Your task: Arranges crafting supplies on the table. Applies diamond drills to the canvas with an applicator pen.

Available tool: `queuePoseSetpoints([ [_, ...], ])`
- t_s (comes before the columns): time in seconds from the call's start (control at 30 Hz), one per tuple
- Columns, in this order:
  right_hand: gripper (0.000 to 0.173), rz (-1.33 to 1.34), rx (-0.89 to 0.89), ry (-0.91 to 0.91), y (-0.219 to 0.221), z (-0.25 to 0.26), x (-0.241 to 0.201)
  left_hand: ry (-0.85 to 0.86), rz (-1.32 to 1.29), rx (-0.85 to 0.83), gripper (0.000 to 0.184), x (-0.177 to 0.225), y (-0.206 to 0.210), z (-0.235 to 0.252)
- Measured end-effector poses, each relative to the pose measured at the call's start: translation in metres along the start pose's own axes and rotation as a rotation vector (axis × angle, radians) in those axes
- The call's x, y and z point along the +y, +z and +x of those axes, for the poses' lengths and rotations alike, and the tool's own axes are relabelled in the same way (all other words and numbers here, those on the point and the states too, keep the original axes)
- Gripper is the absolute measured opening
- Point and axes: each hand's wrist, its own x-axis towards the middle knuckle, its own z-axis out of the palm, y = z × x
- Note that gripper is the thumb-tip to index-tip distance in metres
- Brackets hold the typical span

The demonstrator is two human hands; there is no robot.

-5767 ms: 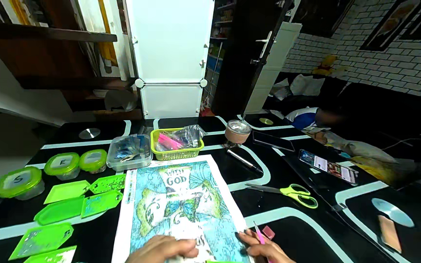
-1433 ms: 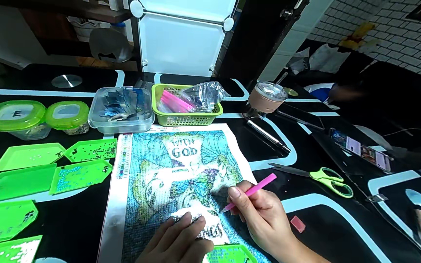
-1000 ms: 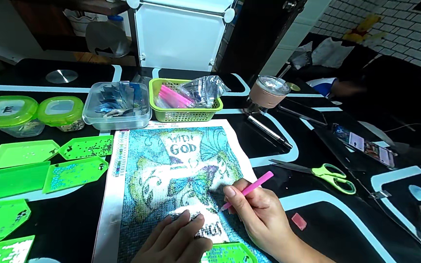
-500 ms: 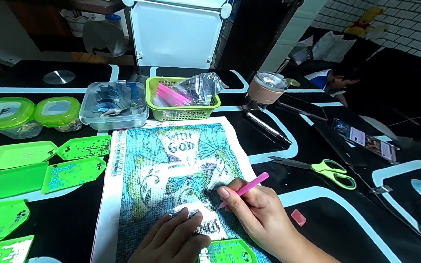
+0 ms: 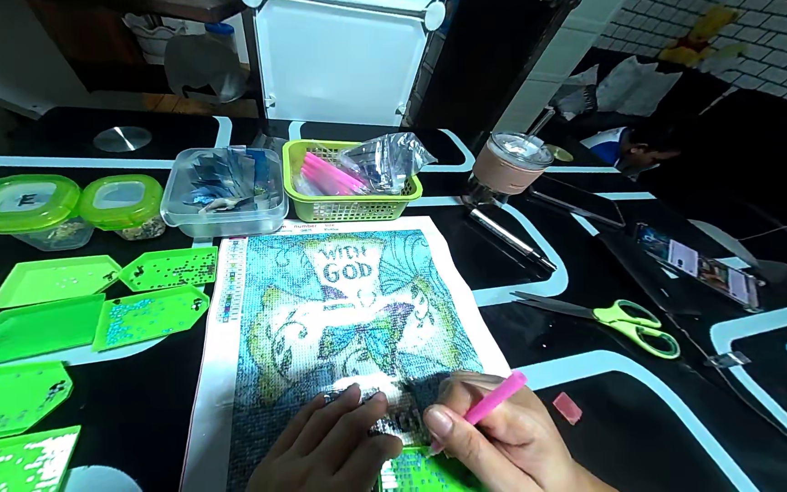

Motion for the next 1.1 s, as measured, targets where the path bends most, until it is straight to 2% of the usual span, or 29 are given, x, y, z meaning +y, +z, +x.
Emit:
queuePoseSetpoints([
  [0.4, 0.034, -0.034, -0.008, -0.005, 0.001, 0.000, 0.001, 0.004, -0.013, 0.021, 0.039, -0.001, 0.001, 0.000],
  [0.5, 0.033, 0.098, 0.033, 0.083, 0.001, 0.000, 0.001, 0.002, -0.009, 0.014, 0.039, -0.001, 0.001, 0.000],
  [0.6, 0.030, 0.216, 0.160, 0.206, 0.001, 0.002, 0.004, 0.001, -0.004, 0.008, 0.039, -0.001, 0.000, 0.001],
  [0.73, 0.029, 0.114, 0.277, 0.255, 0.004, 0.007, 0.009, 0.000, -0.004, -0.003, 0.040, 0.000, 0.000, 0.001],
  [1.1, 0.029, -0.008, 0.315, 0.260, 0.005, 0.008, 0.012, 0.000, 0.000, -0.004, 0.039, 0.000, 0.000, 0.000],
])
